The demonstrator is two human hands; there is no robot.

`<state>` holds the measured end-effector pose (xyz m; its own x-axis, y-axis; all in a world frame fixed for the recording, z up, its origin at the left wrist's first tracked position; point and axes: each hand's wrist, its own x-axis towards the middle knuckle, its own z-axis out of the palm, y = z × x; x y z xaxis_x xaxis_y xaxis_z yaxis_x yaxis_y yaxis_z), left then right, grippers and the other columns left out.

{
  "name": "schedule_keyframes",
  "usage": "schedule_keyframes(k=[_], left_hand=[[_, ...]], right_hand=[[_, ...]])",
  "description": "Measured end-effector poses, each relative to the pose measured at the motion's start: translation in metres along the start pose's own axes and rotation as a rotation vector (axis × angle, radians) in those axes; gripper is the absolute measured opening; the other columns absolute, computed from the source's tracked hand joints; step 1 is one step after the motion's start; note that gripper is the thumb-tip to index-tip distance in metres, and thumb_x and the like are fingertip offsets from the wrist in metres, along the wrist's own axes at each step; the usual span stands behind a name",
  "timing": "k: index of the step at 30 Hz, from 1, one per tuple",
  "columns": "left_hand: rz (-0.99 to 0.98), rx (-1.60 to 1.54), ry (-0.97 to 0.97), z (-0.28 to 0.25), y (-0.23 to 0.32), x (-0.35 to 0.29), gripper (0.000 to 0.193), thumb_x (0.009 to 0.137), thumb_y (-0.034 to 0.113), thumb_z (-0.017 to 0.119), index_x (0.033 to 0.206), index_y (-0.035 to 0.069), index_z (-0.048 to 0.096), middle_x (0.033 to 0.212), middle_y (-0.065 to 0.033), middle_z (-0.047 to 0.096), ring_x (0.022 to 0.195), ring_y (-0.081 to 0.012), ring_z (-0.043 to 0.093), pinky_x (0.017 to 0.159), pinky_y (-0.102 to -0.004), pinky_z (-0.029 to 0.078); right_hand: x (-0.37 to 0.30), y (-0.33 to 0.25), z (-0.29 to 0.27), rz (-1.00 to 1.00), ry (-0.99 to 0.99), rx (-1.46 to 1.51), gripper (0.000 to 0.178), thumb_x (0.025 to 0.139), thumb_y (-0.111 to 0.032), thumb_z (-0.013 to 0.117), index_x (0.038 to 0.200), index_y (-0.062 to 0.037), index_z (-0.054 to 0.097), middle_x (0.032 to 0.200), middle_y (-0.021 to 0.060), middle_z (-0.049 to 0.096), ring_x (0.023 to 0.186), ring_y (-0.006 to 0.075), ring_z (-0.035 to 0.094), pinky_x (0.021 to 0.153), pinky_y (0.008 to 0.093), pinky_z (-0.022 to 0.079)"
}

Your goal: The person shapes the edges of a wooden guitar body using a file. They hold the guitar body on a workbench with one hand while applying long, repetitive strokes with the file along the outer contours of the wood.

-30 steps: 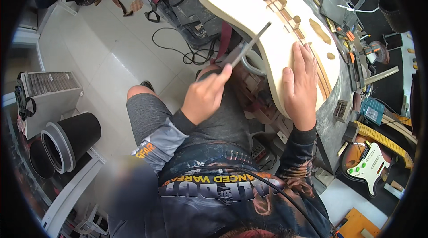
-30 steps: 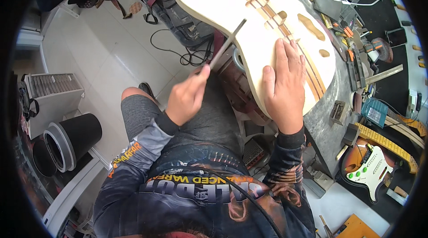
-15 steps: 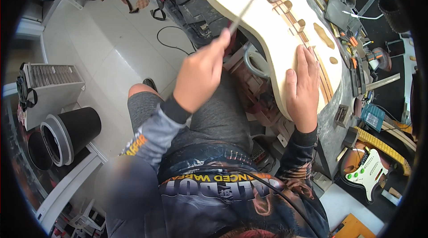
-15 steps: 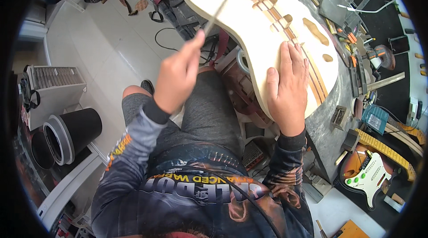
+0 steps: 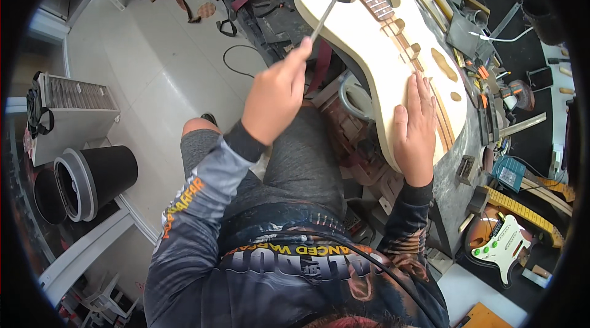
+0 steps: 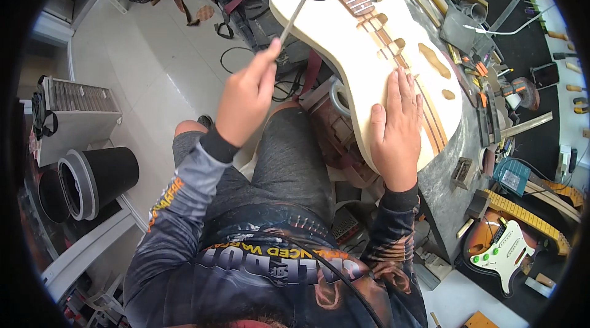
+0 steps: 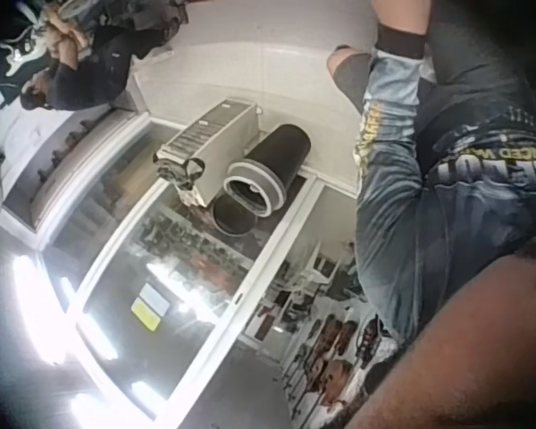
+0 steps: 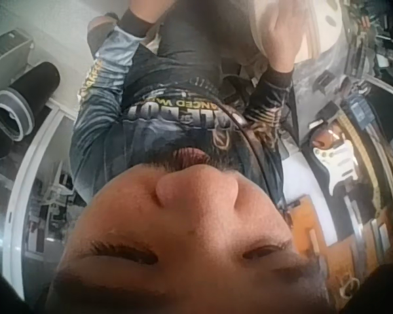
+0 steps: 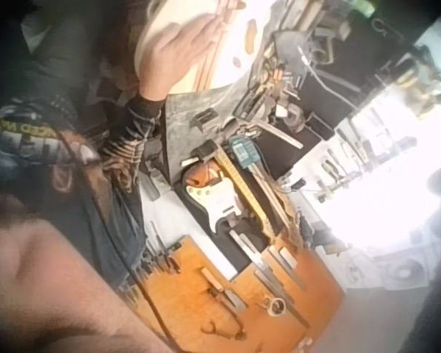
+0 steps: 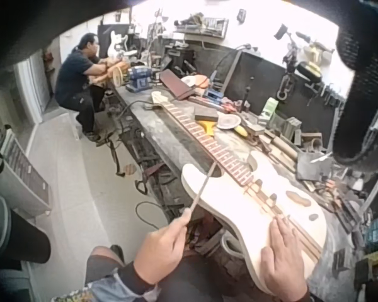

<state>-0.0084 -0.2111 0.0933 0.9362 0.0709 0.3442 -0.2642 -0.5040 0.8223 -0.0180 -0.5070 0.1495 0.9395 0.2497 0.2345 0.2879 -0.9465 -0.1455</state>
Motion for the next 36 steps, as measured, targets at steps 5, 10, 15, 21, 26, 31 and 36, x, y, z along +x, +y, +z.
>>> schedule_keyframes(k=[5,10,15,21,26,31,36], left_hand=[[0.167,0.021,-0.010,0.022,-0.023,-0.072,0.061,0.103,-0.002,0.069,0.162,0.007,0.060,0.111,-0.0234,0.079,0.093,-0.0417,0.079,0.078,-0.0478,0.064],[0.059,-0.018,0.085,0.024,-0.029,0.011,0.051,0.109,-0.002,0.065,0.158,0.007,0.064,0.113,-0.0243,0.080,0.092,-0.0383,0.082,0.080,-0.0409,0.063],[0.223,-0.079,0.107,0.068,-0.063,-0.059,0.053,0.107,-0.001,0.069,0.159,0.006,0.063,0.112,-0.0214,0.081,0.092,-0.0394,0.081,0.081,-0.0426,0.065],[0.276,-0.143,0.204,0.072,-0.062,0.002,0.055,0.106,-0.002,0.067,0.160,0.008,0.061,0.105,-0.0193,0.076,0.085,-0.0401,0.075,0.073,-0.0476,0.060],[0.279,-0.179,0.206,0.086,-0.071,-0.028,0.059,0.106,0.000,0.065,0.164,0.009,0.056,0.098,-0.0170,0.071,0.085,-0.0391,0.073,0.073,-0.0500,0.060],[0.238,-0.164,0.142,0.084,-0.077,-0.018,0.051,0.108,-0.001,0.068,0.158,0.009,0.063,0.113,-0.0221,0.080,0.094,-0.0413,0.079,0.083,-0.0441,0.063],[0.262,-0.278,0.294,0.075,-0.058,0.014,0.054,0.106,-0.003,0.063,0.159,0.005,0.059,0.105,-0.0216,0.074,0.091,-0.0429,0.075,0.077,-0.0490,0.061]], right_hand=[[0.004,-0.003,0.000,0.000,-0.006,-0.008,0.065,0.113,-0.022,0.049,0.173,0.0003,0.042,0.181,0.0209,0.041,0.171,0.0382,0.031,0.140,0.0556,0.020],[0.000,0.002,0.000,-0.005,-0.017,-0.006,0.066,0.113,-0.022,0.049,0.174,0.0002,0.041,0.181,0.0212,0.040,0.172,0.0388,0.031,0.140,0.0555,0.020],[0.002,-0.002,-0.001,-0.010,-0.029,-0.009,0.066,0.113,-0.023,0.048,0.175,-0.0001,0.040,0.182,0.0214,0.039,0.172,0.0391,0.030,0.140,0.0553,0.019],[0.002,-0.002,-0.005,-0.002,-0.060,0.013,0.066,0.114,-0.023,0.045,0.175,0.0004,0.039,0.183,0.0214,0.037,0.173,0.0391,0.029,0.140,0.0550,0.018],[0.003,0.000,-0.001,-0.011,-0.059,0.016,0.067,0.113,-0.023,0.044,0.175,0.0011,0.038,0.183,0.0215,0.037,0.173,0.0391,0.029,0.140,0.0546,0.017],[0.004,0.000,-0.005,-0.011,-0.057,0.014,0.067,0.113,-0.023,0.044,0.175,0.0016,0.038,0.183,0.0226,0.037,0.172,0.0404,0.029,0.140,0.0546,0.017],[0.004,-0.001,-0.004,-0.023,-0.063,0.014,0.067,0.113,-0.023,0.042,0.175,0.0034,0.037,0.183,0.0236,0.036,0.172,0.0416,0.029,0.140,0.0547,0.017]])
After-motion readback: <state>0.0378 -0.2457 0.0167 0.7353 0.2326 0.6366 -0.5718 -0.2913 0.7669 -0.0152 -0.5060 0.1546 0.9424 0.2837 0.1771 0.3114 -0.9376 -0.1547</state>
